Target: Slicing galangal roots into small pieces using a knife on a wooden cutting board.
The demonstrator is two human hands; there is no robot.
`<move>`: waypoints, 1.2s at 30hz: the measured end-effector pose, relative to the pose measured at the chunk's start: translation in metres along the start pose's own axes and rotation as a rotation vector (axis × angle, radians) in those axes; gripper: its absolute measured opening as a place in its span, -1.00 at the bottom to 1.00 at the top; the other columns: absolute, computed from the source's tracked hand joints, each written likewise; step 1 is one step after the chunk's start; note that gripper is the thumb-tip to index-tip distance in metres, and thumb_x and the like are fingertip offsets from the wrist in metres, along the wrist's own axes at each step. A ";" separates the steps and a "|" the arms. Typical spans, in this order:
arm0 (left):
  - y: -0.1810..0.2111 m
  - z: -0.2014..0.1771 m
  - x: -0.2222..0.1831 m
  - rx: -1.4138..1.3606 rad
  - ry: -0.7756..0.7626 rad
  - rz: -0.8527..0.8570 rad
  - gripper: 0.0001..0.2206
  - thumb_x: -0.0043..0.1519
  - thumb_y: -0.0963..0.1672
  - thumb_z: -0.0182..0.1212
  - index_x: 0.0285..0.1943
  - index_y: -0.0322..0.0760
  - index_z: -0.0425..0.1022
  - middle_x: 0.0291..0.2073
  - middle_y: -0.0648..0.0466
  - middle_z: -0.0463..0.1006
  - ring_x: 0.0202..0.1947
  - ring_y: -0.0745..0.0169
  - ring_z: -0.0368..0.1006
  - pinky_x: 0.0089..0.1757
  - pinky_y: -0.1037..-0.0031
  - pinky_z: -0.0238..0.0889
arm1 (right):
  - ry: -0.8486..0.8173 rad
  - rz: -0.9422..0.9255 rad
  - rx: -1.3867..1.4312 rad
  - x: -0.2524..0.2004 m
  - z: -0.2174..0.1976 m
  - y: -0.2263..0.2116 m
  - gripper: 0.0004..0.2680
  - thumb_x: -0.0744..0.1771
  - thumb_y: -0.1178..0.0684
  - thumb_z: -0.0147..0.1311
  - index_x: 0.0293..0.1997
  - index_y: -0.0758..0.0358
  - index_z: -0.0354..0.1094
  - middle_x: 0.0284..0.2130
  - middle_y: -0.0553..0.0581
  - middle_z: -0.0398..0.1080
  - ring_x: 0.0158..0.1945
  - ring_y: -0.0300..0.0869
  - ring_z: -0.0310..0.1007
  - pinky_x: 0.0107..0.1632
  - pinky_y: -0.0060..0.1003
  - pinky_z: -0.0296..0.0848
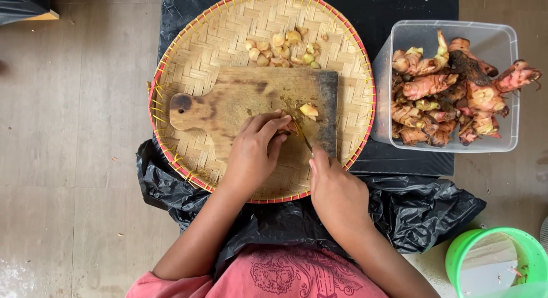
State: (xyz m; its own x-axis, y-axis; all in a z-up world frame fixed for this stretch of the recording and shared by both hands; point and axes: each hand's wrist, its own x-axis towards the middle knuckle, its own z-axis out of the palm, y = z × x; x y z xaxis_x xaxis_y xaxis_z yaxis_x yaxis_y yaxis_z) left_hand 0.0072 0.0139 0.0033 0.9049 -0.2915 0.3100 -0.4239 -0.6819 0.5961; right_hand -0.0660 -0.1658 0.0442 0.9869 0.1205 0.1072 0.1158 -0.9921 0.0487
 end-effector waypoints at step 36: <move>0.019 0.008 0.011 -0.149 -0.068 0.085 -0.71 0.25 -0.26 0.14 0.17 -0.33 0.47 0.13 -0.08 0.52 0.09 -0.16 0.45 -0.04 0.08 0.39 | -0.042 0.078 -0.023 -0.006 0.009 -0.004 -0.83 0.42 -0.04 -0.09 0.10 0.09 0.27 -0.57 -0.03 0.42 -0.70 -0.15 0.44 -0.71 -0.30 0.28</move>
State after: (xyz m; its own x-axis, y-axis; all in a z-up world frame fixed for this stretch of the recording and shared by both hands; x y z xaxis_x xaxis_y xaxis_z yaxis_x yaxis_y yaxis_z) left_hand 0.0099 -0.0077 0.0118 0.8641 -0.3920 0.3157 -0.4949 -0.5480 0.6744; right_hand -0.0716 -0.1625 0.0348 0.9967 0.0407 0.0697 0.0362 -0.9972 0.0647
